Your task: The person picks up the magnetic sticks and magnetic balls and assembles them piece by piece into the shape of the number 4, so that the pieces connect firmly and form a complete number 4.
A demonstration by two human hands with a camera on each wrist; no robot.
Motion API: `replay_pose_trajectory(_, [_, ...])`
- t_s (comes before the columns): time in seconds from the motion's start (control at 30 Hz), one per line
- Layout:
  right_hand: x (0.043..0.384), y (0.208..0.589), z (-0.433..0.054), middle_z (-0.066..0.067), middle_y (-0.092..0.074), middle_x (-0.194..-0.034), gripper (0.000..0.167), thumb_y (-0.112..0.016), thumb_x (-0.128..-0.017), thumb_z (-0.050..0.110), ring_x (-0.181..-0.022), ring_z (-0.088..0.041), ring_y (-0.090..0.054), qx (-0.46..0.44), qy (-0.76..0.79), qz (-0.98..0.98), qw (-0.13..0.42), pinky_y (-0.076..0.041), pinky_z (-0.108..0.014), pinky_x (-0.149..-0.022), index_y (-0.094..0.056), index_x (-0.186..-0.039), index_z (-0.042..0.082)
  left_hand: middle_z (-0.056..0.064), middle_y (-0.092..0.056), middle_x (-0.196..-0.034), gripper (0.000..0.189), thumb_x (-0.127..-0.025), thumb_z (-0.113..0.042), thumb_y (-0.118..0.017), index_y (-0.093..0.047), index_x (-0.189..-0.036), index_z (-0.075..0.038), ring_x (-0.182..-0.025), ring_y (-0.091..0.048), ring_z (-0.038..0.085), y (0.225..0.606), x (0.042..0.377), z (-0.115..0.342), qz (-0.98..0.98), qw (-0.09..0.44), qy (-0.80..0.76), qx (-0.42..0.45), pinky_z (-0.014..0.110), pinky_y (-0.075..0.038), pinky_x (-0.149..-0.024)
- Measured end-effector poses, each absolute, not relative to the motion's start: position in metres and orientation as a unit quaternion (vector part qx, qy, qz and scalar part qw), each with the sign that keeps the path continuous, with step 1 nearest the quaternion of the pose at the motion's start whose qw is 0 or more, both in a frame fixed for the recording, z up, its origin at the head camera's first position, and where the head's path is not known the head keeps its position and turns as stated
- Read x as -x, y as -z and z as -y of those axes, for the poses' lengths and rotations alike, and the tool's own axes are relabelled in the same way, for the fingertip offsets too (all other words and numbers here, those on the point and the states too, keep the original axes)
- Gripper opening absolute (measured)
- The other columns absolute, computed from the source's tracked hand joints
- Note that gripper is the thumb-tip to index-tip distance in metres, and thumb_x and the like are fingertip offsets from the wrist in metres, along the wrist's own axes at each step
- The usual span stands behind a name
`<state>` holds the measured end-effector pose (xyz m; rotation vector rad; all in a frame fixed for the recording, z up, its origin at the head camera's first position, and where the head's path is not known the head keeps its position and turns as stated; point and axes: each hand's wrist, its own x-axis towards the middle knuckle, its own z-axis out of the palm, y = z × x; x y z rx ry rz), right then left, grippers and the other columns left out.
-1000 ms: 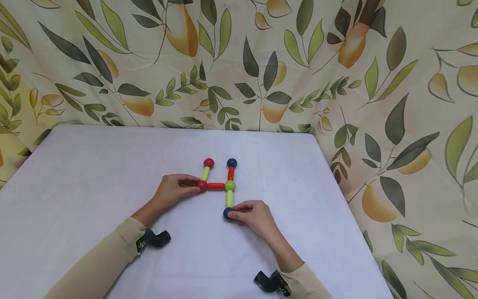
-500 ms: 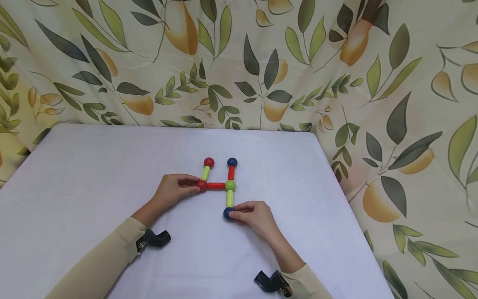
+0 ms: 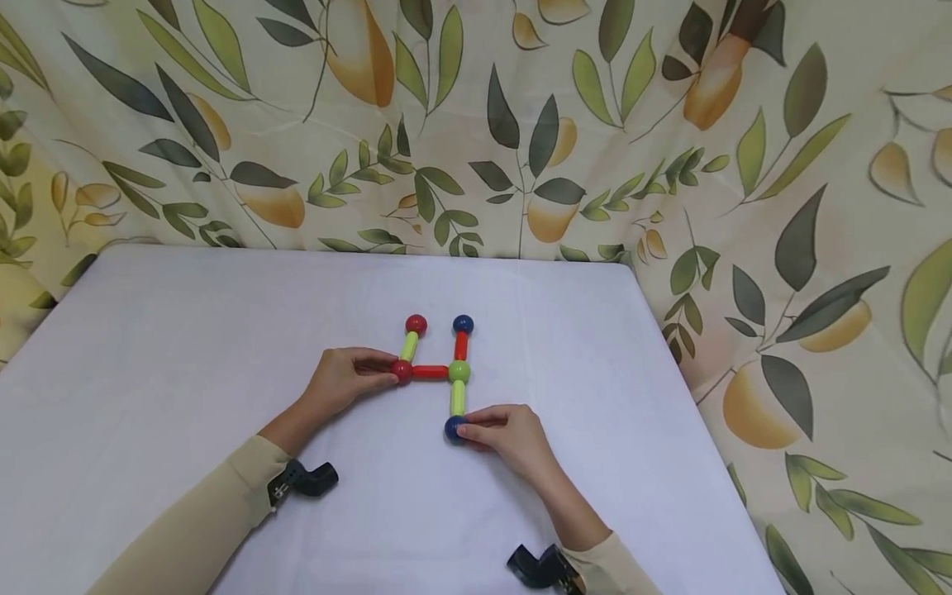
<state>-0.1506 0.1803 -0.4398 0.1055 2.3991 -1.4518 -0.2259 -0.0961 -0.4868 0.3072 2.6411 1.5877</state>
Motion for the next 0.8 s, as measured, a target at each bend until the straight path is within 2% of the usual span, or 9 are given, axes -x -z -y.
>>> replay_pose_trajectory(0.33, [0.145,0.438,-0.183,-0.012,-0.075,-0.096,0.031,-0.079,-0.084,0.02,-0.08,-0.016,-0.072,-0.038,0.52,-0.833,0.185,-0.06,-0.03,-0.074,-0.074,-0.107,-0.001,-0.003,-0.075,-0.1,0.034,-0.077,-0.022,-0.085,-0.076,-0.109,-0.019,-0.089,-0.07,0.01,0.486,0.221,0.094,-0.855,0.032,-0.509,-0.096,0.027,-0.058,-0.082])
replay_pose_trajectory(0.5, [0.147,0.434,-0.186,-0.014,-0.075,-0.099,0.033,-0.077,-0.086,0.019,-0.084,-0.018,-0.073,-0.019,0.528,-0.826,0.195,-0.06,-0.03,-0.075,-0.072,-0.109,-0.003,-0.002,-0.074,-0.102,0.034,-0.077,-0.021,-0.085,-0.076,-0.11,-0.018,-0.091,-0.071,0.01,0.486,0.22,0.096,-0.856,0.02,-0.506,-0.105,0.026,-0.058,-0.081])
replay_pose_trajectory(0.67, [0.154,0.43,-0.196,-0.012,-0.076,-0.09,0.029,-0.075,-0.088,0.021,-0.079,-0.018,-0.072,-0.013,0.489,-0.852,0.184,-0.06,-0.03,-0.072,-0.074,-0.108,-0.001,-0.002,-0.075,-0.102,0.033,-0.078,-0.023,-0.084,-0.076,-0.11,-0.018,-0.091,-0.07,0.01,0.484,0.22,0.103,-0.87,0.01,-0.481,-0.111,0.026,-0.058,-0.081])
replay_pose_trajectory(0.8, [0.173,0.419,-0.205,-0.007,-0.074,-0.081,0.025,-0.071,-0.091,0.023,-0.072,-0.016,-0.068,0.005,0.413,-0.897,0.155,-0.058,-0.03,-0.065,-0.075,-0.105,0.003,-0.002,-0.075,-0.101,0.027,-0.083,-0.023,-0.081,-0.076,-0.108,-0.016,-0.09,-0.071,0.012,0.476,0.224,0.112,-0.88,-0.001,-0.461,-0.116,0.029,-0.058,-0.081])
